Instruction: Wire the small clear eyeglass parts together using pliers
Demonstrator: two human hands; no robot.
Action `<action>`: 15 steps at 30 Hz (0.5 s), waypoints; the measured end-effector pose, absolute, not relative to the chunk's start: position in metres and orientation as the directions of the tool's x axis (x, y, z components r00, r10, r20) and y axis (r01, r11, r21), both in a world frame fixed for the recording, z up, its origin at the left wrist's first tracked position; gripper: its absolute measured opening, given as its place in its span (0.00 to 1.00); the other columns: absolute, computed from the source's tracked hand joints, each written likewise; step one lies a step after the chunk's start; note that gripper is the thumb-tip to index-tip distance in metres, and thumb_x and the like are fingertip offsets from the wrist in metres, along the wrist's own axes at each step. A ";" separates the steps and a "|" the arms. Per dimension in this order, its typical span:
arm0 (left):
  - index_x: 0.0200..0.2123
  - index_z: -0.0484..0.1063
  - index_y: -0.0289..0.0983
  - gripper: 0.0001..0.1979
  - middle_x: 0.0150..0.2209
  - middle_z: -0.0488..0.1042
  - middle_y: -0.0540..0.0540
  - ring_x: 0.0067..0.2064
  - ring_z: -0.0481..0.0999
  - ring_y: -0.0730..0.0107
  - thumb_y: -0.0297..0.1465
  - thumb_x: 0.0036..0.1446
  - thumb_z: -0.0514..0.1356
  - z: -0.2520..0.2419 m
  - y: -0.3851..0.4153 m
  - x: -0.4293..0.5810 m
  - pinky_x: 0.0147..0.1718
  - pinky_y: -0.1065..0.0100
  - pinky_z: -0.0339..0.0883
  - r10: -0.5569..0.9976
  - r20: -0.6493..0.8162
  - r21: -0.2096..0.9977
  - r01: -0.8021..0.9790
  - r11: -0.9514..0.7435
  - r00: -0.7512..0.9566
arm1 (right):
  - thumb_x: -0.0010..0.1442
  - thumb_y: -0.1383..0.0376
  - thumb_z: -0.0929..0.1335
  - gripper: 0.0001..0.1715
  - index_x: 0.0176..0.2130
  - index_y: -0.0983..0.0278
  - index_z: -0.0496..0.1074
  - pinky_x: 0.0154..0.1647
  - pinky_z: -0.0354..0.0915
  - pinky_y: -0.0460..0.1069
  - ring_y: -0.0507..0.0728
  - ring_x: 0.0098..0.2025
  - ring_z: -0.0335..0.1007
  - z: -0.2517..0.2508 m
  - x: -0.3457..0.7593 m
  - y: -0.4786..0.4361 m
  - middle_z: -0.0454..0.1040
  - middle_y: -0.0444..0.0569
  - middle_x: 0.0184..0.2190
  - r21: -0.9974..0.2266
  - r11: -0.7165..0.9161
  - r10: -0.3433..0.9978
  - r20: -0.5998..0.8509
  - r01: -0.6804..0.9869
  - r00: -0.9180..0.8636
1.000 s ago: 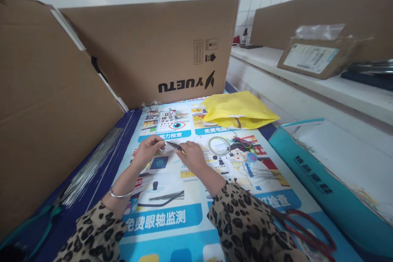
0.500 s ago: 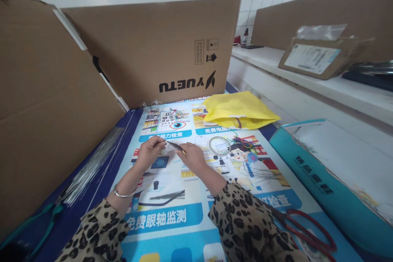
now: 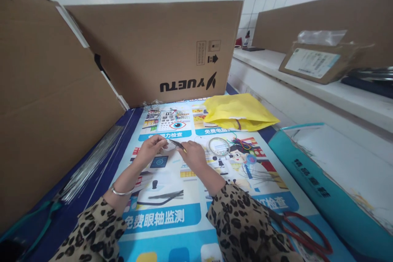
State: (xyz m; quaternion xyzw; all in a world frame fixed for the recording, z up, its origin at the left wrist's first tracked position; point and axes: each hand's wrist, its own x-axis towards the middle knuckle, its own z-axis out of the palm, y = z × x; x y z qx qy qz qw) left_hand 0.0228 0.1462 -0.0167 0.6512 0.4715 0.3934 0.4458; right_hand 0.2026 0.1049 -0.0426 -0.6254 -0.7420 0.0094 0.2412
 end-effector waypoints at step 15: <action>0.31 0.68 0.39 0.05 0.36 0.70 0.43 0.41 0.68 0.61 0.32 0.53 0.54 -0.025 0.167 0.034 0.34 0.67 0.58 0.941 0.131 0.285 0.897 -0.338 0.313 | 0.60 0.52 0.58 0.19 0.37 0.60 0.71 0.30 0.52 0.47 0.54 0.32 0.66 -0.044 0.208 0.110 0.71 0.48 0.29 -0.259 0.053 0.940 0.338 0.964 0.039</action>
